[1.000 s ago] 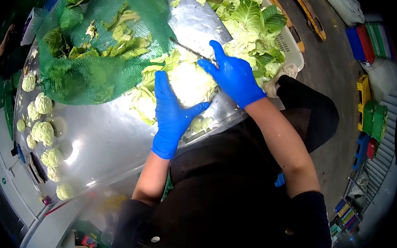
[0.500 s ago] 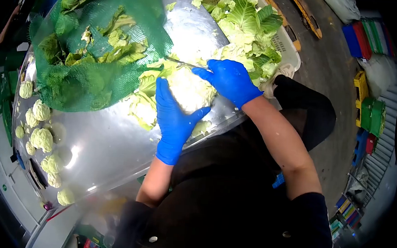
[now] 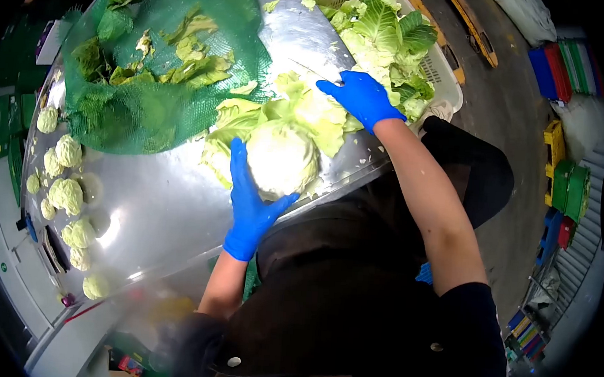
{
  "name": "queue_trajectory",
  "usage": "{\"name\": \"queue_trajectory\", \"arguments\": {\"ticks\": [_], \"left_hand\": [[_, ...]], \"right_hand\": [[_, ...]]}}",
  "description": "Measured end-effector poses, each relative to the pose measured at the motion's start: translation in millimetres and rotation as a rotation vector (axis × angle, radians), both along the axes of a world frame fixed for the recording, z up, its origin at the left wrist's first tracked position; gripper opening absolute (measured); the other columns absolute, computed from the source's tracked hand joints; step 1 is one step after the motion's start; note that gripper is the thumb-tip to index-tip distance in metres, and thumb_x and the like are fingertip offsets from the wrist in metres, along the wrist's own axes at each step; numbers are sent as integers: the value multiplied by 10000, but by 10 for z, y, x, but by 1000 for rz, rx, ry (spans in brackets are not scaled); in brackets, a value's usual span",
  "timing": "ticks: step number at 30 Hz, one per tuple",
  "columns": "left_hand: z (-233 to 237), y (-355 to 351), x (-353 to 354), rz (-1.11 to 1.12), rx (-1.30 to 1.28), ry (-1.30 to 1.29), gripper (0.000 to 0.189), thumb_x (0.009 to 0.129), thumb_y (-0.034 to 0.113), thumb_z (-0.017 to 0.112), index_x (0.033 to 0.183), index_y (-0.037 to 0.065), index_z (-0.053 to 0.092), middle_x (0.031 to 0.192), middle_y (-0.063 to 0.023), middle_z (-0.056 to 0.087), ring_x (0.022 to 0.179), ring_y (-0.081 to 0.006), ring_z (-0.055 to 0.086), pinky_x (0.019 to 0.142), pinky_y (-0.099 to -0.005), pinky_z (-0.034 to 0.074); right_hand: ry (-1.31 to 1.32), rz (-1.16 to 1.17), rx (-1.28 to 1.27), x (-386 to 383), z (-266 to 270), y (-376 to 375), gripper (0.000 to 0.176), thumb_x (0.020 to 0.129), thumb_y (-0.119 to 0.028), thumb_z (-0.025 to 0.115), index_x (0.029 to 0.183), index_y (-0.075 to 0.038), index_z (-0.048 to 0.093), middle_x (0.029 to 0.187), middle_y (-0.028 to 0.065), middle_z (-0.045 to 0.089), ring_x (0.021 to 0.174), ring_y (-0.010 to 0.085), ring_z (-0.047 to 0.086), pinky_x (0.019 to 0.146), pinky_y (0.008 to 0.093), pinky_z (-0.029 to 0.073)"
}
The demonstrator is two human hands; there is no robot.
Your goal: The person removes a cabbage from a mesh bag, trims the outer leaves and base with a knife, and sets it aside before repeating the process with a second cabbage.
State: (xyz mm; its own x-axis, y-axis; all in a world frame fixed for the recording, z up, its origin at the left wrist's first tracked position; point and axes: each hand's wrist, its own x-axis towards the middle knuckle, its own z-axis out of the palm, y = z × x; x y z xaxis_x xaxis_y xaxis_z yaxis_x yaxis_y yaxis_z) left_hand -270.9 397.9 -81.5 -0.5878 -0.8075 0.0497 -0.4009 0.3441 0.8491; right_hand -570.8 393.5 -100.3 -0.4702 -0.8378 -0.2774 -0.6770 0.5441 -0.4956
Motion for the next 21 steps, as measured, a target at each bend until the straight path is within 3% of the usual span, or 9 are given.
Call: {"name": "queue_trajectory", "arguments": {"ticks": [4,5,6,7,11,15,18,19,21], "left_hand": [[0,-99,-333,103,-44,-18,1040,664,348,886,1449,-26,314,1531,-254,299,1399,-391,341,1144,-445,301],[-40,-119,-402,135,-12,12,1028,665,343,887,1444,-23,325,1521,-253,317,1389,-392,356,1138,-442,310],[-64,-136,-454,162,18,44,1016,665,338,888,1438,-21,335,1512,-252,335,1378,-393,371,1133,-439,318],[-31,-148,-489,147,3,66,948,706,142,865,1465,-31,323,1481,-165,403,1340,-262,423,1131,-370,329],[-44,-215,-465,91,132,117,973,694,114,854,1484,-23,302,1505,-161,382,1361,-256,407,1134,-375,327],[34,-231,-452,23,-9,49,1065,661,153,866,1516,-5,251,1544,-164,337,1394,-279,377,1148,-382,306],[42,-240,-428,2,-16,39,1114,643,180,871,1531,5,222,1563,-169,309,1409,-291,360,1158,-384,289],[41,-233,-410,0,-17,34,1120,641,186,871,1532,4,217,1565,-171,305,1411,-293,356,1160,-384,286],[36,-236,-364,-23,-8,44,1125,640,183,869,1534,3,209,1576,-176,279,1424,-297,337,1164,-384,282]], "right_hand": [[-12,115,-320,213,785,307,440,884,-526,629,797,-95,645,713,113,663,658,334,654,593,424,508],[191,426,-361,190,695,444,426,890,-529,615,800,-115,655,662,131,636,657,336,649,579,421,506],[-17,383,-158,268,983,475,451,885,-552,605,791,-119,688,649,140,627,658,345,644,590,427,505],[4,439,-82,288,1097,542,470,884,-562,596,767,-118,692,655,140,629,662,345,644,601,428,506],[28,509,73,219,1133,579,522,884,-583,574,703,-108,692,677,142,641,674,339,648,633,426,510],[133,480,-55,170,1042,423,456,886,-540,603,811,-110,737,700,132,665,673,314,660,619,401,518],[45,199,-245,164,867,396,409,869,-507,640,836,-112,743,699,103,673,693,299,672,623,392,524],[17,255,-137,159,918,381,369,848,-457,687,991,-119,728,819,95,698,725,287,681,643,386,530],[-169,339,-326,346,869,363,398,831,-399,734,1127,-137,687,914,91,707,733,264,688,668,360,541]]}}
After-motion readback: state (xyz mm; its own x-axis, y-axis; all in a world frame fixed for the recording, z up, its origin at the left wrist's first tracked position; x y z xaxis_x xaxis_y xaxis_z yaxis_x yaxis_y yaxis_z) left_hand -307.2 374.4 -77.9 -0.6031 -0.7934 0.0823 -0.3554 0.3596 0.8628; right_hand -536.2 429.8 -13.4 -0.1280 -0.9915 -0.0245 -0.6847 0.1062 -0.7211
